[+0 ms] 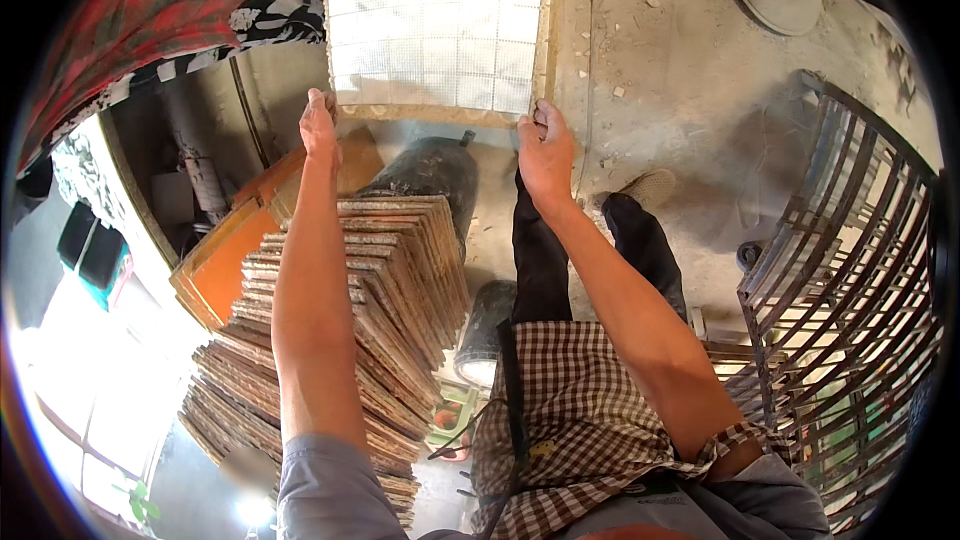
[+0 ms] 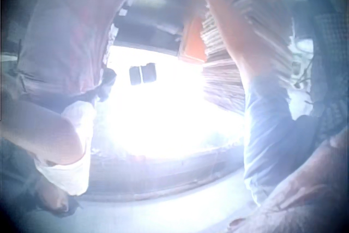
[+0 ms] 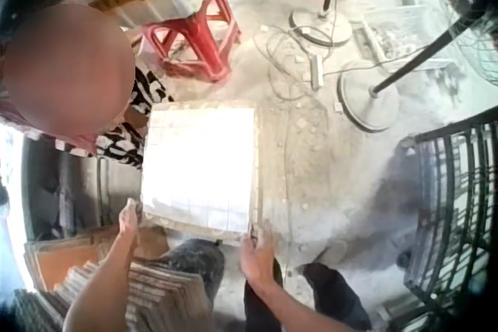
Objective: The person repeatedly picks up rectangular frames from a stack on the floor and places them onto a metal drying rack. The person handles the frames one at a time, lifting them from a pile and arranging them on the rack's shelves.
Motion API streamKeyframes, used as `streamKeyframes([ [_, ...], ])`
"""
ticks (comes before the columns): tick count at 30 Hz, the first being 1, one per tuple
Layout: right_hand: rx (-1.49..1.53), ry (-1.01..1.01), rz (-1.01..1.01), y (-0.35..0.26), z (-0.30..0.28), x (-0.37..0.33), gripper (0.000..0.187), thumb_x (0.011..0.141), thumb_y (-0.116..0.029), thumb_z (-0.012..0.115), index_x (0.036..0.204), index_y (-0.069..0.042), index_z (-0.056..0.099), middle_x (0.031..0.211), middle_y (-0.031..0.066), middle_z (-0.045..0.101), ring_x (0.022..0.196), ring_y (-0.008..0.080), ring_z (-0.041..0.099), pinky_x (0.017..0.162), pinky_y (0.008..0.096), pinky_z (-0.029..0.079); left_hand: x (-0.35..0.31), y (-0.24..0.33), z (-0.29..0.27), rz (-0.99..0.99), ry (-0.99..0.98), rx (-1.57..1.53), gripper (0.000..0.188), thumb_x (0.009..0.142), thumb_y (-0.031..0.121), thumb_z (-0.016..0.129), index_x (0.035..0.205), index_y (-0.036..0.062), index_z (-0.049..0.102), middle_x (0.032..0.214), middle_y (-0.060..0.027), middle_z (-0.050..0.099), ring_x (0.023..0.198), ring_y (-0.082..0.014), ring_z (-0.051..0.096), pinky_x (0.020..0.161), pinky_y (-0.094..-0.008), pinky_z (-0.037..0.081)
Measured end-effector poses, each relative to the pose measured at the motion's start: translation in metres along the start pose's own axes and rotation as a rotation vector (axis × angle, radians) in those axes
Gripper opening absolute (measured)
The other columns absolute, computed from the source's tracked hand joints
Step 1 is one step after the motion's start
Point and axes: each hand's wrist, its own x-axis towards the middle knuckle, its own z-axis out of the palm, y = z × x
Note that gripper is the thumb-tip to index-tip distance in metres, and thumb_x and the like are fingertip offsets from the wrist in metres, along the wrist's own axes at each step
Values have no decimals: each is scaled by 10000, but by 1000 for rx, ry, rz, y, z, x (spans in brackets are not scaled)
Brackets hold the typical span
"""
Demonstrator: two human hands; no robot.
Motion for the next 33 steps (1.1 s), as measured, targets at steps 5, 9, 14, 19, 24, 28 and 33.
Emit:
streamKeyframes([
  [5, -67, -11, 52, -8, -4, -2, 424, 863, -213, 513, 1181, 66, 492, 1079, 219, 604, 974, 304, 593, 864, 370, 437, 6, 8, 0, -71, 24, 72, 570, 955, 423, 362, 1241, -58, 470, 1182, -135, 559, 1049, -230, 550, 911, -322, 424],
  [9, -36, -38, 99, -5, -11, -3, 434, 865, -240, 512, 1181, 57, 495, 1074, 211, 612, 1015, 296, 587, 888, 353, 426, 8, -6, -10, 30, -14, 144, 574, 954, 427, 366, 1246, -58, 467, 1187, -127, 555, 1049, -217, 551, 908, -325, 426],
  [14, -23, -14, 118, -4, -14, 0, 429, 865, -266, 505, 1154, 51, 519, 1058, 208, 619, 1012, 297, 591, 886, 345, 428, 7, 1, -2, 3, 108, 244, 577, 914, 459, 388, 1134, -45, 562, 1113, -145, 588, 989, -253, 544, 888, -351, 402],
  [19, 12, 13, 21, 3, -10, 3, 329, 874, -220, 547, 1039, 63, 580, 868, 77, 600, 699, 123, 571, 628, 266, 495, 25, -1, -14, -5, 121, 393, 553, 931, 435, 398, 1169, -38, 561, 1071, -105, 612, 906, -199, 582, 815, -319, 458],
  [24, -124, -19, 86, -7, -16, 7, 378, 861, -328, 511, 962, 20, 621, 855, 162, 618, 800, 275, 581, 725, 348, 455, 22, -10, -14, 59, 165, 374, 588, 899, 471, 387, 1079, -41, 614, 1064, -175, 615, 966, -298, 563, 854, -374, 417],
  [28, -124, -6, 108, -27, -23, 9, 436, 857, -415, 481, 923, -13, 637, 866, 204, 638, 856, 357, 593, 776, 397, 433, -21, 34, 5, 9, 342, 501, 611, 889, 484, 388, 1043, -58, 624, 1089, -238, 603, 1020, -368, 553, 888, -415, 402],
  [33, -187, -172, 214, -58, -29, 21, 564, 869, -511, 425, 879, 11, 636, 840, 219, 634, 861, 370, 586, 783, 407, 430, 0, 40, -25, 9, 349, 465, 607, 892, 477, 415, 946, -85, 640, 987, -210, 636, 941, -323, 587, 857, -396, 426],
])
